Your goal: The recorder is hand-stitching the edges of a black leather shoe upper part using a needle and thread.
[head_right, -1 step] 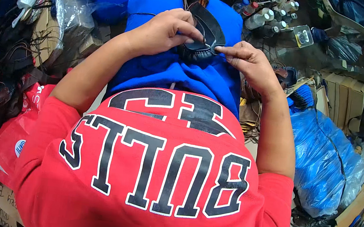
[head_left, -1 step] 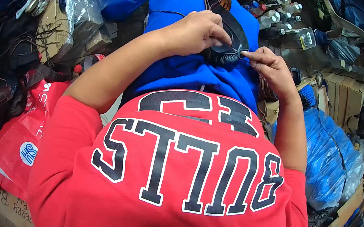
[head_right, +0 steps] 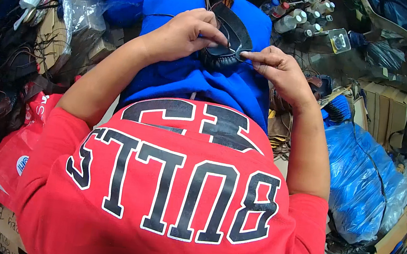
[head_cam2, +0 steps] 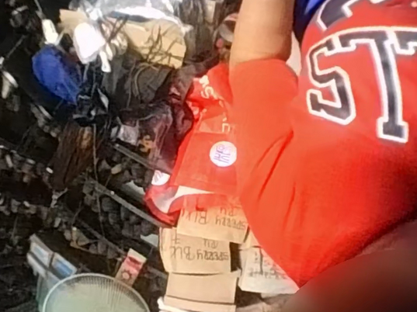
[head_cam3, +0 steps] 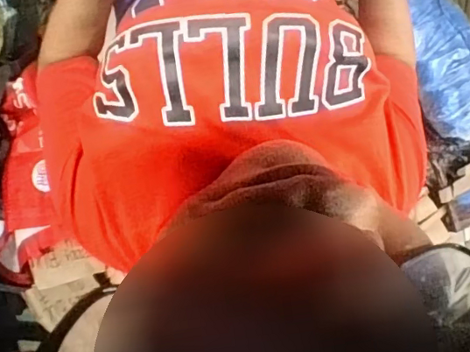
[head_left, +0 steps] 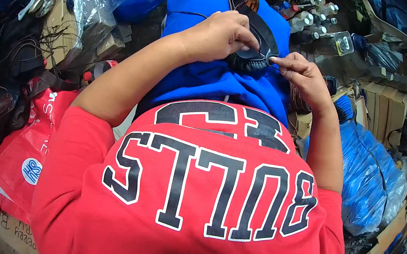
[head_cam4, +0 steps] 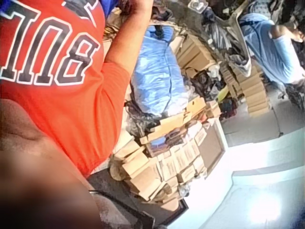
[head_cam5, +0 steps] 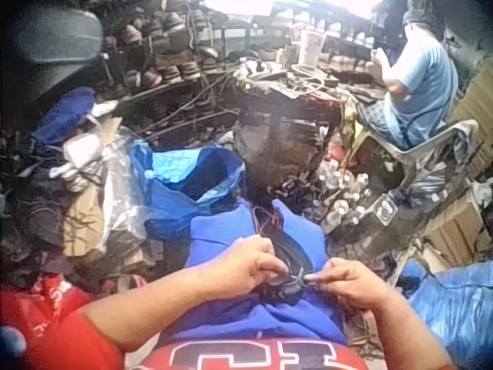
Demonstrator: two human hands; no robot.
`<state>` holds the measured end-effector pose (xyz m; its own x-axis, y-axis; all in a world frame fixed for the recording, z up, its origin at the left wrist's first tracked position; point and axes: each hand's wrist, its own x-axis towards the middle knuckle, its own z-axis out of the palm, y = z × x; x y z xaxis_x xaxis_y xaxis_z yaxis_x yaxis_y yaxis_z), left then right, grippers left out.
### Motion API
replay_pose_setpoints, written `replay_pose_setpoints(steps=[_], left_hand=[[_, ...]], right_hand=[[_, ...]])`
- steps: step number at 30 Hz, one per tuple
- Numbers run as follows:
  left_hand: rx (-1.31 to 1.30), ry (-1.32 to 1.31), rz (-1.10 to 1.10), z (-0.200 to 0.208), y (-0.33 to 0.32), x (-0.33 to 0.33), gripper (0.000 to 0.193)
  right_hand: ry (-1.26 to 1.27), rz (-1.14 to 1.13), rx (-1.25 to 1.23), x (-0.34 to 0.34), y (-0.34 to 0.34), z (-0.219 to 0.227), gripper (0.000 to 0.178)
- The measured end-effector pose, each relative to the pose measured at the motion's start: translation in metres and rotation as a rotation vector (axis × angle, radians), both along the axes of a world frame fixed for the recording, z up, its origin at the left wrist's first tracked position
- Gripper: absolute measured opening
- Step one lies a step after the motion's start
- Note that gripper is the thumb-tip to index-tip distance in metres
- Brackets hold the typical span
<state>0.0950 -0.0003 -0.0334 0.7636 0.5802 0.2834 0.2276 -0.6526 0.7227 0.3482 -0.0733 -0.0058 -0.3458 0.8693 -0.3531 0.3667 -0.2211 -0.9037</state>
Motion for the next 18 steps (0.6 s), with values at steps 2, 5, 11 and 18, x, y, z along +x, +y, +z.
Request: replay_pose_setpoints(steps=[2, 5, 11, 18], left_hand=[[-0.021, -0.001, 0.018, 0.0, 0.002, 0.001, 0.017], [0.036, 0.026, -0.01, 0.003, 0.005, 0.007, 0.017], [0.031, 0.031, -0.034, 0.008, -0.007, 0.013, 0.016], [-0.046, -0.05, 0.148, 0.003, -0.014, 0.001, 0.019]], right_hand=[[0.011, -0.007, -0.015, 0.0, 0.001, 0.002, 0.027], [0.019, 0.009, -0.027, 0.0, 0.003, 0.002, 0.027], [0.014, -0.004, -0.019, -0.002, -0.004, 0.0, 0.028], [0.1, -0.171, -0.084, -0.014, -0.013, 0.001, 0.031]])
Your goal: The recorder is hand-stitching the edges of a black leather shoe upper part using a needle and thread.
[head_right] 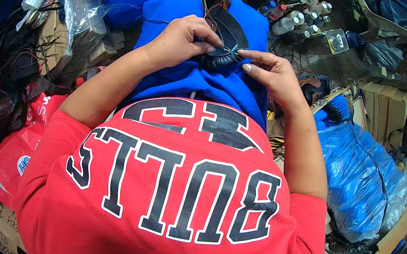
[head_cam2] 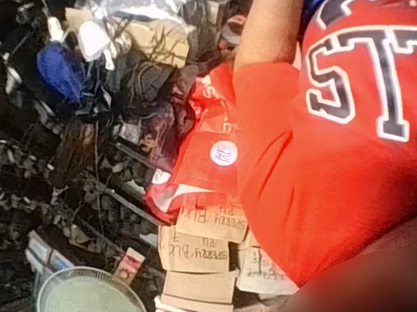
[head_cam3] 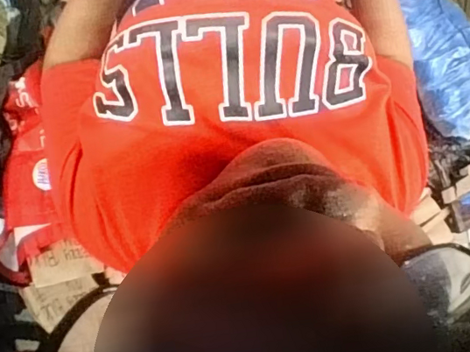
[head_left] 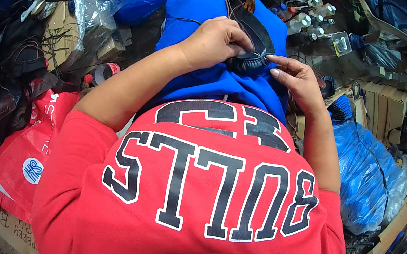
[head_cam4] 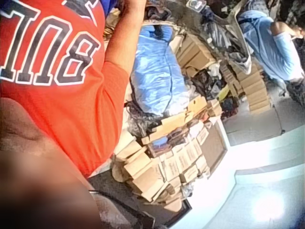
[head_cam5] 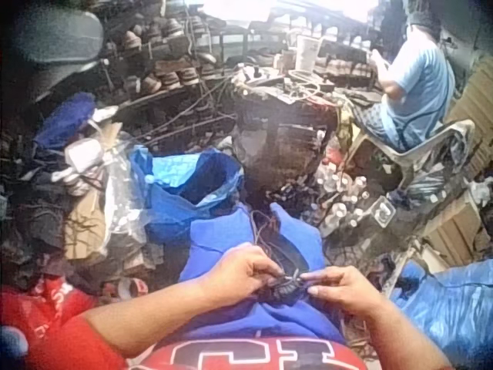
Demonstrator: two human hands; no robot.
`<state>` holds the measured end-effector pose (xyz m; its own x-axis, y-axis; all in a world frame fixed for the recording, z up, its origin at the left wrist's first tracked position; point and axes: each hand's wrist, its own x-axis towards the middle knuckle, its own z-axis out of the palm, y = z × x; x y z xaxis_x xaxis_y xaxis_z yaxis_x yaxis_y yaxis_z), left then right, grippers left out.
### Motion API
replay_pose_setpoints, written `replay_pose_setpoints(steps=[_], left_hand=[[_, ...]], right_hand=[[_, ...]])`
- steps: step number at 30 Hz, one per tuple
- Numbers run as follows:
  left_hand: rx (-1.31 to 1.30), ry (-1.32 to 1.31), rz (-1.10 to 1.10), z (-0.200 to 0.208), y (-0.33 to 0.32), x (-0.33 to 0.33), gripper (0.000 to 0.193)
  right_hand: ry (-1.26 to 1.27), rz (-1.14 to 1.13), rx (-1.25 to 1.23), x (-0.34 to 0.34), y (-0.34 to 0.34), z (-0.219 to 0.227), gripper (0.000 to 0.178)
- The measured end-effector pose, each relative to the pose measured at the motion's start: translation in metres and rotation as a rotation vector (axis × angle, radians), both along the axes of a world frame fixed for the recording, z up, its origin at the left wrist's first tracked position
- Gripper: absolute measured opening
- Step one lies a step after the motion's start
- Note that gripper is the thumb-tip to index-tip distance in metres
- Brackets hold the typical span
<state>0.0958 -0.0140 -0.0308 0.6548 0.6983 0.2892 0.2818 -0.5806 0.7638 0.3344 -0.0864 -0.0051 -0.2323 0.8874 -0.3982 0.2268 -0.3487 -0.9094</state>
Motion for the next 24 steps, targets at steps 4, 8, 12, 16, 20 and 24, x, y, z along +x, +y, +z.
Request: replay_pose_setpoints(steps=[4, 8, 12, 16, 20, 24], left_hand=[[-0.338, -0.018, 0.058, -0.004, 0.0, 0.004, 0.017], [-0.558, -0.022, 0.076, -0.005, -0.001, 0.012, 0.015], [-0.624, -0.044, 0.048, -0.006, 0.0, 0.018, 0.015], [-0.6, -0.041, -0.017, -0.005, 0.001, 0.022, 0.015], [-0.547, -0.008, -0.068, -0.004, 0.006, 0.023, 0.013], [-0.697, -0.069, -0.073, -0.005, 0.009, 0.026, 0.011]], right_hand=[[0.112, -0.088, -0.064, -0.003, 0.002, -0.005, 0.033], [0.152, -0.09, -0.075, -0.003, 0.002, -0.009, 0.034], [0.18, -0.108, -0.079, -0.004, 0.002, -0.009, 0.034], [0.138, -0.11, -0.05, -0.005, 0.004, -0.008, 0.031], [0.067, -0.081, -0.016, -0.008, 0.008, -0.007, 0.027], [0.043, -0.035, 0.013, -0.009, 0.01, -0.004, 0.024]])
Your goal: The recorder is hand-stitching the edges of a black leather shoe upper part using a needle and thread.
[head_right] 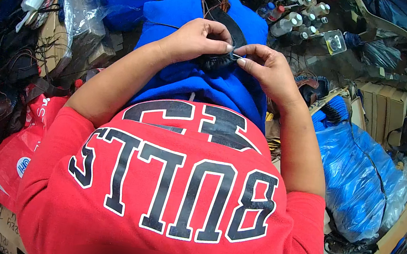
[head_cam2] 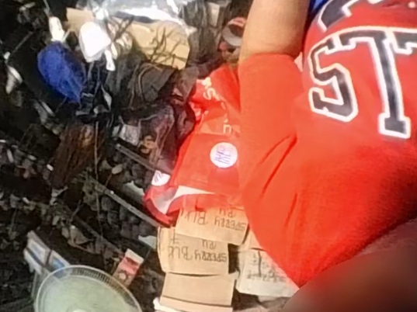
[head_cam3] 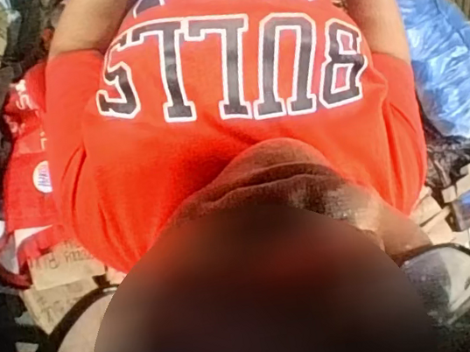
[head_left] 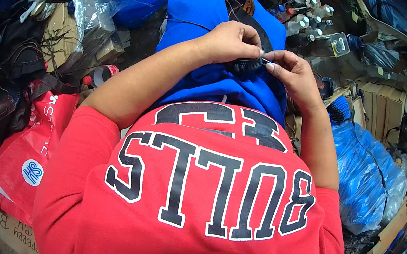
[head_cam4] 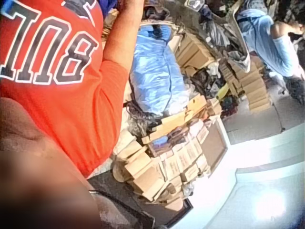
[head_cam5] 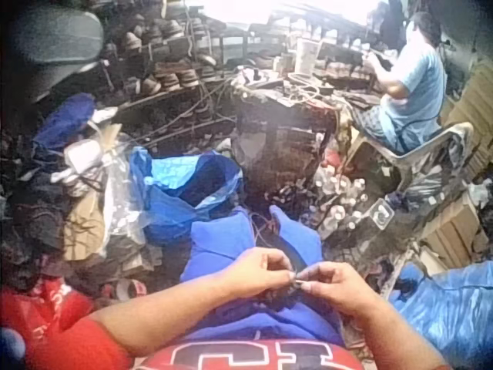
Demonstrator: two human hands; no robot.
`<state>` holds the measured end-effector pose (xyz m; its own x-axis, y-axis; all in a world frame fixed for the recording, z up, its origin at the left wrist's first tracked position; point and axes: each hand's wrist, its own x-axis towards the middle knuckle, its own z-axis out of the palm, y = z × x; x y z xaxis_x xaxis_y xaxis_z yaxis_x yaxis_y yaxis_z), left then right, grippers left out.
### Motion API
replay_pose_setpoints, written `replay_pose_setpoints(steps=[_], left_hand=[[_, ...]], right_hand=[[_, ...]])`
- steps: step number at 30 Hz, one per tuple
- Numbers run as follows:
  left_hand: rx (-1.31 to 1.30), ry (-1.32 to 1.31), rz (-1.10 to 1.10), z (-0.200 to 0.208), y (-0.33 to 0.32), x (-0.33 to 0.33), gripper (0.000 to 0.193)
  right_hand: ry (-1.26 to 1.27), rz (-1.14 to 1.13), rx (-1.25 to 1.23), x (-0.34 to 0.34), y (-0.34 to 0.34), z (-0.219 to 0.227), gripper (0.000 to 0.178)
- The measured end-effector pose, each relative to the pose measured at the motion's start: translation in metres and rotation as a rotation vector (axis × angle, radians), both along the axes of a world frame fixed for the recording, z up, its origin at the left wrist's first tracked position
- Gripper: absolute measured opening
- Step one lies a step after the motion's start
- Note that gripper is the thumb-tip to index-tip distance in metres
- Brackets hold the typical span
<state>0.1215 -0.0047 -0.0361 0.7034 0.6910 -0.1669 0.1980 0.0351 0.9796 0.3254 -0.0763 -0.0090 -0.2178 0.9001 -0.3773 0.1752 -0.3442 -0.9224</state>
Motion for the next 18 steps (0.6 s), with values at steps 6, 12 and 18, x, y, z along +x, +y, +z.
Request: replay_pose_setpoints(steps=[6, 12, 18], left_hand=[[0.003, -0.023, 0.151, -0.006, -0.002, -0.003, 0.01], [0.116, -0.027, 0.274, -0.007, -0.003, -0.009, 0.009], [-0.08, -0.198, 0.111, 0.0, -0.003, -0.018, 0.009]], right_hand=[[-0.062, 0.084, 0.028, 0.006, -0.001, 0.008, 0.028], [-0.138, 0.15, 0.06, 0.009, -0.003, 0.012, 0.032], [-0.109, 0.109, 0.027, 0.008, -0.007, 0.012, 0.032]])
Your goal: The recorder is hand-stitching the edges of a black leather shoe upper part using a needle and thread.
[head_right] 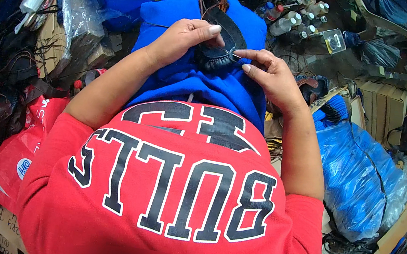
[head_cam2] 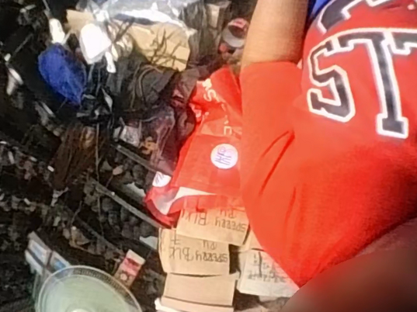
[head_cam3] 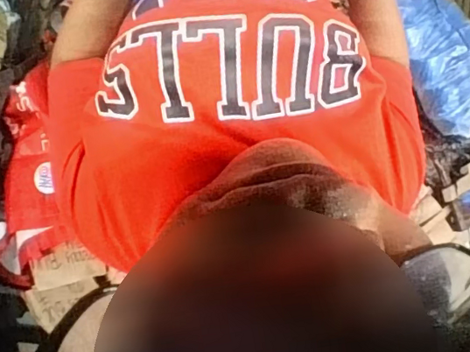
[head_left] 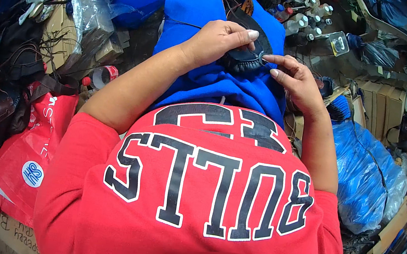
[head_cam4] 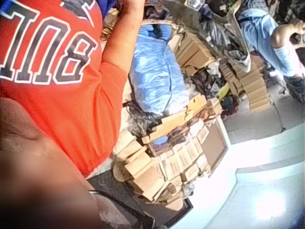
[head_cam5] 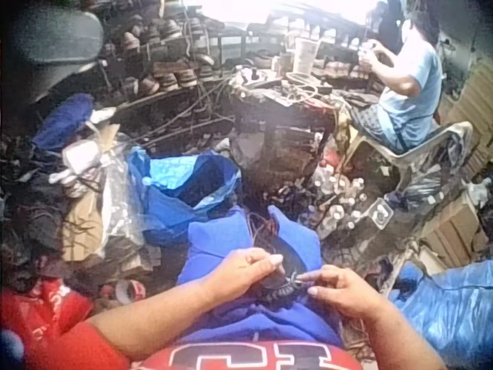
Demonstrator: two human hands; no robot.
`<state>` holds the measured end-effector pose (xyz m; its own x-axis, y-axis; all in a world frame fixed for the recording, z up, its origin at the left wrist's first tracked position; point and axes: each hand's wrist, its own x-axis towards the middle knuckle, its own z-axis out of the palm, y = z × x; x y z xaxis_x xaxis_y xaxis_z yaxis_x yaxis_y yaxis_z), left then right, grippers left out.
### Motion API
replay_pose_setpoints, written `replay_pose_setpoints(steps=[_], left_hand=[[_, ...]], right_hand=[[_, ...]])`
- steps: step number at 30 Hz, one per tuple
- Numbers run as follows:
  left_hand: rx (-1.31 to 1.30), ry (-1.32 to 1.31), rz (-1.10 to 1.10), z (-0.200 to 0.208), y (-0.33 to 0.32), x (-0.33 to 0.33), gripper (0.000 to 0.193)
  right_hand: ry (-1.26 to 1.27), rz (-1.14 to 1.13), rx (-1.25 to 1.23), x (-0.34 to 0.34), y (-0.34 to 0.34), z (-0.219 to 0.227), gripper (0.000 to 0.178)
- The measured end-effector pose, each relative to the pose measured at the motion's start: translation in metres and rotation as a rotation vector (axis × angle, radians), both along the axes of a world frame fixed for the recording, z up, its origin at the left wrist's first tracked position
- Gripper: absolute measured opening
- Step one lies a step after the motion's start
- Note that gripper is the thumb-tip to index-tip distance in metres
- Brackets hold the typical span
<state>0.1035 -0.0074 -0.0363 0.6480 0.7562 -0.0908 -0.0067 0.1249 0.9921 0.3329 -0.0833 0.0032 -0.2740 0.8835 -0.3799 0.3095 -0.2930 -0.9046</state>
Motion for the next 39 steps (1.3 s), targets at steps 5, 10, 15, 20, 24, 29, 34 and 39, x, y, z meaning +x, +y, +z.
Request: replay_pose_setpoints(steps=[5, 10, 15, 20, 24, 29, 34, 39], left_hand=[[0.234, 0.194, -0.105, 0.002, -0.003, -0.005, 0.018], [0.055, 0.194, -0.087, -0.002, -0.002, 0.005, 0.02], [0.046, 0.135, -0.109, -0.003, -0.003, 0.012, 0.015], [0.07, 0.19, -0.128, -0.001, 0.003, 0.018, 0.014], [0.262, 0.242, -0.134, 0.002, 0.013, 0.019, 0.012], [0.438, 0.278, -0.075, 0.005, 0.014, 0.007, 0.012], [0.688, 0.333, -0.019, 0.005, 0.011, -0.009, 0.014], [0.623, 0.359, 0.026, 0.008, 0.006, -0.014, 0.012]], right_hand=[[0.142, -0.094, -0.118, -0.003, -0.002, -0.003, 0.032], [0.194, -0.128, -0.115, -0.004, -0.001, -0.007, 0.033], [0.155, -0.138, -0.073, -0.006, 0.002, -0.012, 0.029], [-0.002, -0.135, 0.024, -0.008, 0.015, -0.016, 0.018], [0.02, -0.096, 0.073, -0.006, 0.026, -0.016, 0.012], [-0.039, -0.082, 0.174, -0.001, 0.023, -0.02, 0.011], [0.119, -0.202, 0.084, 0.013, 0.017, -0.021, 0.012], [0.174, -0.196, 0.049, 0.017, 0.014, -0.024, 0.014]])
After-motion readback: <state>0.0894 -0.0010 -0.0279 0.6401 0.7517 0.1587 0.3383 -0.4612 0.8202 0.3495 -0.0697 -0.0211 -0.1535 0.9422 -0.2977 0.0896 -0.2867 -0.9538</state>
